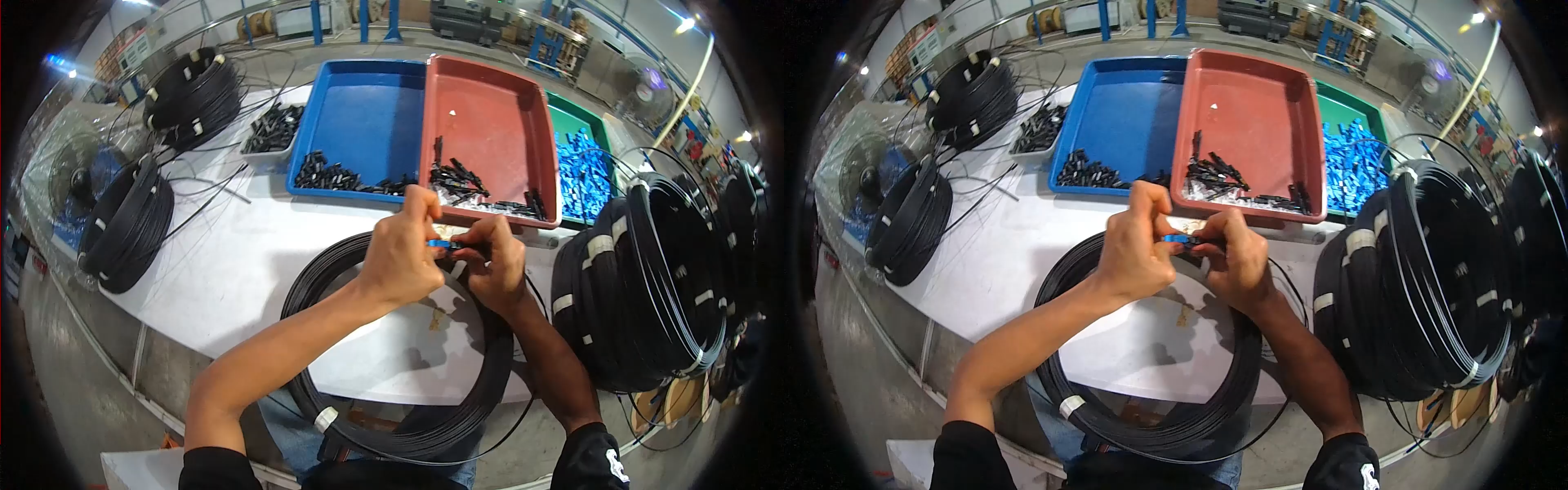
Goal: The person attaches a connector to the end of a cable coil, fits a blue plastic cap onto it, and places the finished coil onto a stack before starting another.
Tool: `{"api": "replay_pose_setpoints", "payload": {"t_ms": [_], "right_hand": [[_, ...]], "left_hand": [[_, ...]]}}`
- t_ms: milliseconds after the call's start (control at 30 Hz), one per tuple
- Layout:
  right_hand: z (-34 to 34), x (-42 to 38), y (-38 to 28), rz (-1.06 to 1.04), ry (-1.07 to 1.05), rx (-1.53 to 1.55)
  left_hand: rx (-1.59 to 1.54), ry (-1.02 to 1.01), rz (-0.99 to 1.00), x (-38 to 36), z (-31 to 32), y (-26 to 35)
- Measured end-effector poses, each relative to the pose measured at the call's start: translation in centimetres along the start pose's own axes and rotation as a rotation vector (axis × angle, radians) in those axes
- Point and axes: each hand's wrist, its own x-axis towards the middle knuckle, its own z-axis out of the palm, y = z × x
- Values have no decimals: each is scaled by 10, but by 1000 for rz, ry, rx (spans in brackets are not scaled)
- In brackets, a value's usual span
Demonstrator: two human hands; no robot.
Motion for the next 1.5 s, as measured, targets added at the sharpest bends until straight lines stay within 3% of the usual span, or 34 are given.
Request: {"api": "replay_pose_setpoints", "payload": {"t_ms": [100, 233, 333, 433, 467, 500, 567, 700, 767, 867, 967, 1033, 1100, 1167, 1300, 1333, 1367, 1400, 1500], "right_hand": [[-1, 2, -6, -25, 14, -120], [0, 2, -5, -29, 8, -146], [3, -1, 10, -4, 16, -99], [3, 4, 6, 289, -92, 94], [3, 7, 4, 268, -85, 113], [0, 5, 16, 229, -97, 45], [-1, -1, 32, 321, -29, 102], [-14, 2, 40, 344, -262, -24], [-11, 1, 43, 302, -375, 1], [-18, 5, 36, 375, -517, -4], [-24, 9, 28, 441, -648, -38], [-22, 8, 17, 258, -657, -127], [-20, 14, -12, 350, -692, -175], [-16, 12, -41, 168, -640, -451], [3, -13, -151, 348, -756, -164], [8, -29, -176, 167, -741, -287], [14, -35, -203, 115, -809, -323], [22, -43, -219, 226, -897, -203], [67, -70, -243, 137, -812, -205]], "left_hand": [[-27, 59, 55, 3, 4, -2], [-110, -25, 24, 9, 1, 0], [-128, -30, 106, 14, 0, -6], [16, -249, 85, 14, -10, -18], [65, -348, 44, 13, -20, -18], [89, -266, 168, 11, -26, -29], [63, -212, 163, 12, -70, -17], [-13, -13, 3, -37, -183, 24], [-1, 257, 30, -88, -225, 35], [93, 653, -269, -194, -249, 49], [-47, 782, -562, -300, -228, 36], [-351, 800, -836, -332, -190, 41], [-706, 806, -786, -326, -155, 52], [-918, 798, -677, -307, -138, 56], [-1013, 903, -669, -280, -126, 58], [-950, 905, -669, -278, -122, 66], [-887, 903, -667, -274, -120, 72], [-988, 934, -654, -272, -120, 77], [-1089, 945, -524, -280, -121, 67]]}}
